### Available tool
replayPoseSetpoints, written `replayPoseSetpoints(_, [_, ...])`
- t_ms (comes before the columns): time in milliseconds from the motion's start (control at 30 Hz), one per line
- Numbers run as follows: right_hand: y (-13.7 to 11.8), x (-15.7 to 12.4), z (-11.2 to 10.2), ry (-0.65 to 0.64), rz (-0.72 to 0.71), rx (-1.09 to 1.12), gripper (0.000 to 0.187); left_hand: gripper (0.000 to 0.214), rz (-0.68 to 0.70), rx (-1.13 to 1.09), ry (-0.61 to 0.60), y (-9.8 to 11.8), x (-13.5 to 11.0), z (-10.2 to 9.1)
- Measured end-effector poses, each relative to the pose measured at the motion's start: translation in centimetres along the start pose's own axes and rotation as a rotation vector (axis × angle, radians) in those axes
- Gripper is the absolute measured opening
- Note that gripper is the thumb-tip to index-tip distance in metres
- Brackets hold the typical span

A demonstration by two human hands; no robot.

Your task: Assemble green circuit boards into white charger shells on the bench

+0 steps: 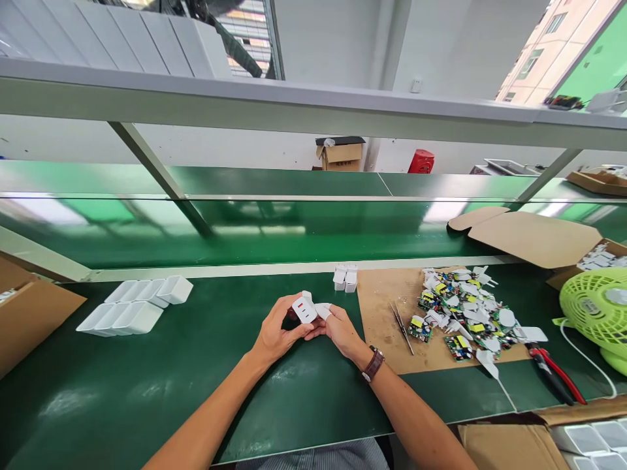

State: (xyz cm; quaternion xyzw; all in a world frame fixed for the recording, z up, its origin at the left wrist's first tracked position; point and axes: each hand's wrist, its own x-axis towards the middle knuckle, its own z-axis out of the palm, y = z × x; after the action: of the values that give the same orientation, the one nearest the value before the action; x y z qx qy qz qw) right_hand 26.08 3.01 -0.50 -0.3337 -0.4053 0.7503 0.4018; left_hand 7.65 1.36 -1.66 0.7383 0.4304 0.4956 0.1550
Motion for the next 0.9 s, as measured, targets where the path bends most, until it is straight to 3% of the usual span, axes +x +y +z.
replayPoseSetpoints(200, [0.1, 0.1, -0.1, -0.006, 0.004, -0.051, 0.046, 0.056, 0.008, 0.001, 0.002, -0.1, 0.1, -0.2])
replayPoseSetpoints(333, [0.1, 0.0, -0.4, 0.064, -0.081, -0.181, 0.044, 0.068, -0.015, -0.010, -0.032, 0.1, 0.2, -0.6])
replayPoseSetpoints(400, [0.1, -0.1, -0.5, 0.144, -0.189, -0.331, 0.040, 0.068, -0.084, -0.025, -0.027, 0.1, 0.2, -0.6])
replayPoseSetpoints(567, [0.2, -0.8, -0.4, 0.263, -0.446, -0.844, 0.033, 0.043, -0.372, -0.133, 0.088, -0.3, 0.4, -0.4])
replayPoseSetpoints(633, [0.3, -1.0, -0.3, 0.242, -0.455, -0.902, 0.043, 0.031, -0.408, -0.168, 0.086, -0.4, 0.6, -0.5])
replayPoseSetpoints(700, [0.4, -1.1, -0.3, 0.193, -0.428, -0.882, 0.065, 0.022, -0.413, -0.181, 0.074, -0.4, 0.9, -0.6])
replayPoseSetpoints(800, [0.7, -0.9, -0.4, 0.085, -0.335, -0.810, 0.092, 0.020, -0.397, -0.200, 0.076, -0.1, 1.1, -0.7])
replayPoseSetpoints(900, [0.8, -0.6, -0.3, -0.030, -0.222, -0.728, 0.100, 0.026, -0.336, -0.248, 0.025, 0.2, 1.2, -1.1])
